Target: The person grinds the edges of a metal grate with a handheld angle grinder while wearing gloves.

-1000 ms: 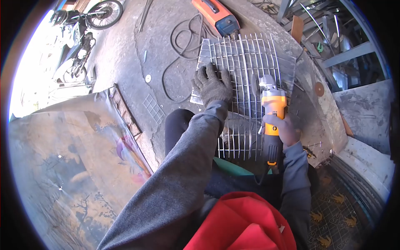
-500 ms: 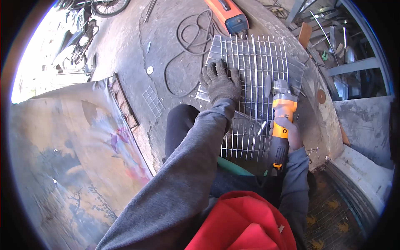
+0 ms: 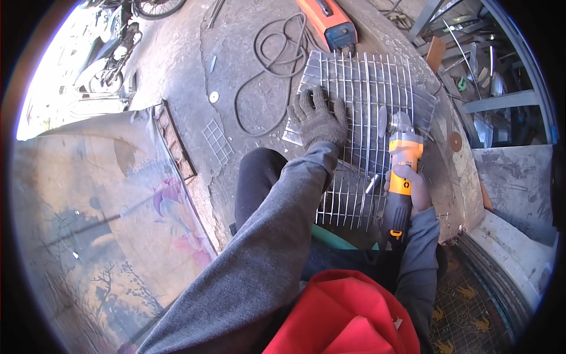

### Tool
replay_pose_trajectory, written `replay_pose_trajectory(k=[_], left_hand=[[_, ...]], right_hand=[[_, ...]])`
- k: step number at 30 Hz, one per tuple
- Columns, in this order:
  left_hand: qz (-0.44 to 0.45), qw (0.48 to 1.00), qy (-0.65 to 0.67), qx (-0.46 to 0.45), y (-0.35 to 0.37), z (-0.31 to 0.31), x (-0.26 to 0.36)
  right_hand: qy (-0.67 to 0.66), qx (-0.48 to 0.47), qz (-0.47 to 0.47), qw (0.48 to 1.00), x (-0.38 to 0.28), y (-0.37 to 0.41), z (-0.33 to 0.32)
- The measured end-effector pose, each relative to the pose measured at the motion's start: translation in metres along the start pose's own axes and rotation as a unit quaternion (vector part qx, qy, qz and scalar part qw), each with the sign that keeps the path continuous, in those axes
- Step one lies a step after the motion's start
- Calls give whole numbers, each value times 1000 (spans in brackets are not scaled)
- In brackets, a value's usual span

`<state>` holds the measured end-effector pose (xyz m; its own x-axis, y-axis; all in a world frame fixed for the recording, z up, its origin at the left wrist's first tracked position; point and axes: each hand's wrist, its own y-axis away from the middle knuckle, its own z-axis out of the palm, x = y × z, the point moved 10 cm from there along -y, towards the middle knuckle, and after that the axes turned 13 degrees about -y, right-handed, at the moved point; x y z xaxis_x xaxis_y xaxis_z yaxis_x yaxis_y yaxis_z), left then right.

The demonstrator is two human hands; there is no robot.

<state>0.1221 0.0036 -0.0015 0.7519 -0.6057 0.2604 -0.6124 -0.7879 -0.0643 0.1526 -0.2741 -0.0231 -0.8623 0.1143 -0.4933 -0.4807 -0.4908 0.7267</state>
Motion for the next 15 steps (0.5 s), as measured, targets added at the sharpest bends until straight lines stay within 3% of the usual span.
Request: replay_pose_trajectory(k=[12, 15], left_hand=[[1, 1000, 7, 15, 2, 0, 0], [2, 1000, 12, 16, 2, -1, -1]], right_hand=[[54, -3, -52, 997, -4, 6, 15], [48, 5, -28, 998, 0, 0, 12]])
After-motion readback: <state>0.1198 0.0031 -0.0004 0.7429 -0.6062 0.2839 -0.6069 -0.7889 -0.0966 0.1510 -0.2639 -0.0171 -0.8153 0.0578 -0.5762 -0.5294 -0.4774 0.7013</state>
